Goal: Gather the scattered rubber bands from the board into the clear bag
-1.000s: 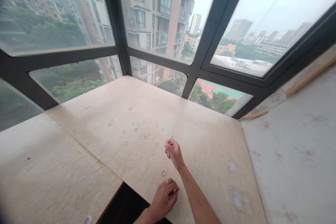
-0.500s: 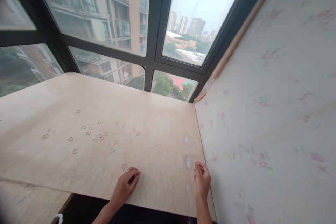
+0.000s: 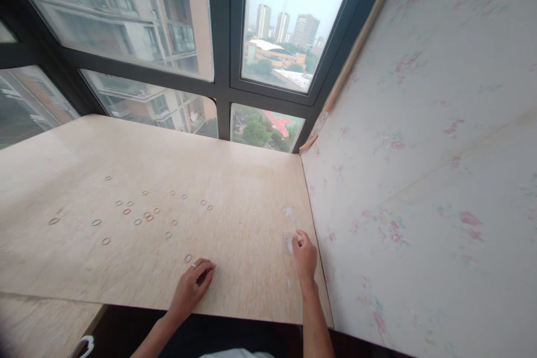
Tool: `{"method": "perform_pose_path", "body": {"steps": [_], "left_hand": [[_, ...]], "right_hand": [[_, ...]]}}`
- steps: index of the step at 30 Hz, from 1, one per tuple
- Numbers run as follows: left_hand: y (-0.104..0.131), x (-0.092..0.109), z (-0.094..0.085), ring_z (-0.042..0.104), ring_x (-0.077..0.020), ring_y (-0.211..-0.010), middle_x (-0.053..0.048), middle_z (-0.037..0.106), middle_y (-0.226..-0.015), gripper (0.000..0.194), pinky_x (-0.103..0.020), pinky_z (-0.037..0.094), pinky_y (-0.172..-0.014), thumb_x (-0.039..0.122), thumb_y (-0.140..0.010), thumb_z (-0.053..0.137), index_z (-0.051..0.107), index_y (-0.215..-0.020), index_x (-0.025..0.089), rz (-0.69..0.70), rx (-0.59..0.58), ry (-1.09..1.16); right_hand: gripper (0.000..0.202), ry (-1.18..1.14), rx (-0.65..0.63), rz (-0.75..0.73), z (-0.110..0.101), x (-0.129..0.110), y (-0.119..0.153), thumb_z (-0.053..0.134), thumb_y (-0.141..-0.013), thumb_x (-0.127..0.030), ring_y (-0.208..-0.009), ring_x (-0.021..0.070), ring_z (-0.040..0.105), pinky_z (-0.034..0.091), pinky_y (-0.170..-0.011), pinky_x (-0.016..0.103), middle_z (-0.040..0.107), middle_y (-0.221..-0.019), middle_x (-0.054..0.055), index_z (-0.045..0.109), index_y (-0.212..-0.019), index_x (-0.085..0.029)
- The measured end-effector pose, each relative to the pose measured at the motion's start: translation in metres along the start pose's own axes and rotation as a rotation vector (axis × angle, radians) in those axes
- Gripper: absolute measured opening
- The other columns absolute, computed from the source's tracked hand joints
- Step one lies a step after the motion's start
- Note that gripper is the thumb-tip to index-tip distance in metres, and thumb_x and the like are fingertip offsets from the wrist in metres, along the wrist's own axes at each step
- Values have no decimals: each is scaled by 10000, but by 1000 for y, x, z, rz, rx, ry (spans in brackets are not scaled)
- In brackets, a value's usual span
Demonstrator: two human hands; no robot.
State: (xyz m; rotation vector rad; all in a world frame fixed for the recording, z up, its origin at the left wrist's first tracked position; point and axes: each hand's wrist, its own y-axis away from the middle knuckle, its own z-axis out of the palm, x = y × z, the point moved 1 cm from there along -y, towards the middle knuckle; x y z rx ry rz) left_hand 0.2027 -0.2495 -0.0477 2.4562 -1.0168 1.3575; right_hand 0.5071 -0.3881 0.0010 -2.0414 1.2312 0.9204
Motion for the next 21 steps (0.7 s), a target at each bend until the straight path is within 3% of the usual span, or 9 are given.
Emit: {"method": "perform_pose_path", "body": {"steps": [2, 7, 12, 16, 21], "left_hand": [[0, 2, 0, 621, -185, -767, -69, 647, -880, 189, -280, 507, -658, 282, -868, 460, 634, -853, 211, -8, 2, 5], [-2, 7, -1, 621, -180, -760, -68, 651, -875, 198, -276, 502, -656, 295, -859, 472, 646, -835, 205, -60, -3, 61], [-5, 7, -13, 611, -162, -662, -52, 663, -787, 225, -258, 491, -594, 353, -827, 515, 665, -820, 186, -198, 43, 221], [-6, -3, -39, 606, -162, -627, -43, 666, -711, 290, -264, 504, -597, 422, -784, 571, 677, -848, 160, -381, 203, 323], [-13, -26, -97, 615, -170, -615, -38, 665, -673, 329, -254, 492, -547, 435, -710, 626, 687, -854, 146, -521, 457, 318]], "right_hand": [[411, 19, 5, 1, -5, 0, 1, 539, -743, -413, -507, 171, 516, 357, -546, 265, 611, -524, 3, 706, -989, -130], [395, 8, -8, -42, -11, 6, 22, 504, -793, -415, -702, 217, 637, 456, -634, 279, 724, -819, 101, 708, -968, -126], [338, 17, -180, -334, 14, 26, 60, 491, -855, -381, -704, 196, 683, 516, -650, 263, 739, -853, 95, 723, -960, -159], [320, 57, -354, -591, 30, 43, 77, 493, -876, -346, -618, 176, 690, 529, -606, 244, 745, -802, 97, 742, -962, -164], [417, 123, -348, -653, 35, 49, 73, 440, -904, -415, -672, 197, 709, 541, -609, 237, 742, -878, 129, 751, -952, -141]]}}
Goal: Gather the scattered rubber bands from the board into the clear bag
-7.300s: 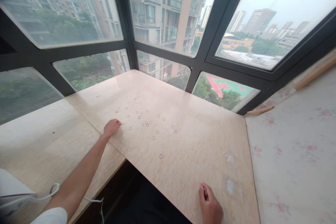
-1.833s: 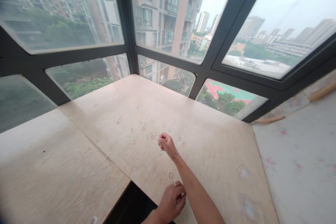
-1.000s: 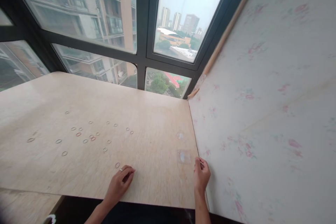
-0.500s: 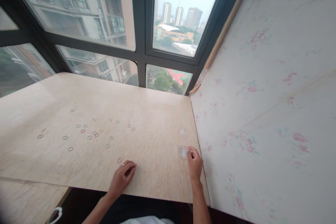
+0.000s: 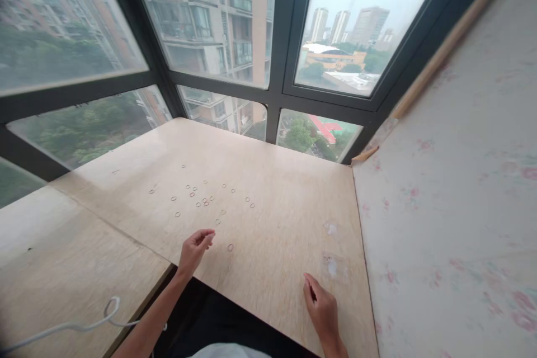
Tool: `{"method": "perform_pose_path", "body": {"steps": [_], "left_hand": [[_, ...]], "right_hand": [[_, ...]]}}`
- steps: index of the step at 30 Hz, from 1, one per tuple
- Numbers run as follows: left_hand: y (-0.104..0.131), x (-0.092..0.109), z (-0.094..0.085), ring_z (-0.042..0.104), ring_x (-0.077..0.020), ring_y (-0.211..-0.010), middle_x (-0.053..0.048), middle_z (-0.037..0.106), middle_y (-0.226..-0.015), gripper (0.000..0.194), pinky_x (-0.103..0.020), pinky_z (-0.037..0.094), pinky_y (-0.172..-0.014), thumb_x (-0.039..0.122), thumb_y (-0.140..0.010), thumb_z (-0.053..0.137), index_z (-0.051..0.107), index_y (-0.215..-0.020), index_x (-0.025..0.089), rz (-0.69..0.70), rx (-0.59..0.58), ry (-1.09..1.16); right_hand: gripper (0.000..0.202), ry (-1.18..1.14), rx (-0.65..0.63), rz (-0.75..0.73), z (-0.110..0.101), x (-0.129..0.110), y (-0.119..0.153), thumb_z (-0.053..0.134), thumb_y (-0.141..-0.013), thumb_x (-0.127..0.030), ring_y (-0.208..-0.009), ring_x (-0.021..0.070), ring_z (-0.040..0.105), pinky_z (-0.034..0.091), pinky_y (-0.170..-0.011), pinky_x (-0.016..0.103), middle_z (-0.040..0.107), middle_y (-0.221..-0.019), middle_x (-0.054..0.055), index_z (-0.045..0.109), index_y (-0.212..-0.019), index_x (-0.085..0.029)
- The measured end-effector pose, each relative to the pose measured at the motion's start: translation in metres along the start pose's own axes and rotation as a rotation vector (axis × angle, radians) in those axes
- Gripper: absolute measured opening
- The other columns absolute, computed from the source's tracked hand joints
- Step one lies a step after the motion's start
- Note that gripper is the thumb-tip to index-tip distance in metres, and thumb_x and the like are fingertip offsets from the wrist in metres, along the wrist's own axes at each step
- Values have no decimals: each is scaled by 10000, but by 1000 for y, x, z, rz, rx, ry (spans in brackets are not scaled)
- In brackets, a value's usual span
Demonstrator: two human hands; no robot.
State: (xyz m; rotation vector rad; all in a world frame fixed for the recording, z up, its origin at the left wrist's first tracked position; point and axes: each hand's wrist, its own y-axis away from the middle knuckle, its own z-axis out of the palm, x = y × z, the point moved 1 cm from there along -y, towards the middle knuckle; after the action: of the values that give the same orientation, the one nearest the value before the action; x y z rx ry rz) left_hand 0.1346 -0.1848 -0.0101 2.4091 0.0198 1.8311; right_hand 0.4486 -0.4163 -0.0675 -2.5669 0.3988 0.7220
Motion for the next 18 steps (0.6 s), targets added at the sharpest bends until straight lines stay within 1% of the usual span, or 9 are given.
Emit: {"method": "perform_pose_path", "body": {"steps": [3, 4, 6, 9, 14, 16, 18], "left_hand": [[-24, 7, -31, 608, -163, -605, -40, 661, -670, 320, -250, 487, -540, 402, -667, 642, 685, -833, 131, -59, 198, 8], [-31, 10, -40, 610, -163, -611, -46, 668, -693, 325, -250, 488, -538, 396, -656, 646, 682, -837, 127, -75, 242, 16], [-45, 14, -56, 623, -168, -639, -61, 684, -760, 358, -254, 493, -543, 395, -641, 658, 675, -871, 121, -94, 275, 38], [-65, 14, -75, 648, -186, -696, -86, 696, -848, 401, -263, 506, -558, 389, -635, 660, 651, -925, 112, -120, 302, 44], [-115, -2, -113, 658, -192, -754, -96, 687, -875, 364, -267, 508, -588, 319, -688, 562, 605, -974, 98, -190, 421, -154], [-137, -10, -132, 652, -203, -774, -94, 685, -853, 321, -281, 502, -615, 277, -687, 546, 600, -951, 103, -219, 456, -229], [-158, -16, -152, 643, -223, -826, -93, 684, -852, 251, -303, 494, -678, 224, -666, 548, 603, -890, 124, -236, 483, -319]], "right_hand": [[468, 43, -56, -20, 0, 1, -4, 410, -911, -459, -673, 210, 713, 546, -617, 250, 743, -875, 122, 753, -950, -144], [485, 58, -76, -23, 1, 1, -5, 396, -914, -473, -669, 212, 712, 546, -618, 255, 744, -872, 119, 754, -950, -149], [522, 94, -94, -26, 2, 2, -5, 363, -919, -496, -656, 214, 710, 545, -614, 259, 744, -863, 117, 759, -942, -157], [540, 153, -78, -64, 4, 3, -4, 343, -925, -496, -616, 203, 705, 536, -582, 243, 745, -842, 115, 766, -925, -160], [522, 244, -52, -102, 6, 9, -1, 354, -919, -498, -619, 194, 708, 513, -520, 219, 745, -873, 89, 776, -906, -192], [525, 272, -55, -92, 8, 14, 0, 361, -903, -518, -587, 194, 701, 507, -497, 224, 746, -865, 82, 782, -890, -205], [528, 298, -27, -55, 12, 18, 1, 362, -880, -539, -522, 193, 682, 489, -444, 238, 748, -820, 70, 789, -851, -230]]}}
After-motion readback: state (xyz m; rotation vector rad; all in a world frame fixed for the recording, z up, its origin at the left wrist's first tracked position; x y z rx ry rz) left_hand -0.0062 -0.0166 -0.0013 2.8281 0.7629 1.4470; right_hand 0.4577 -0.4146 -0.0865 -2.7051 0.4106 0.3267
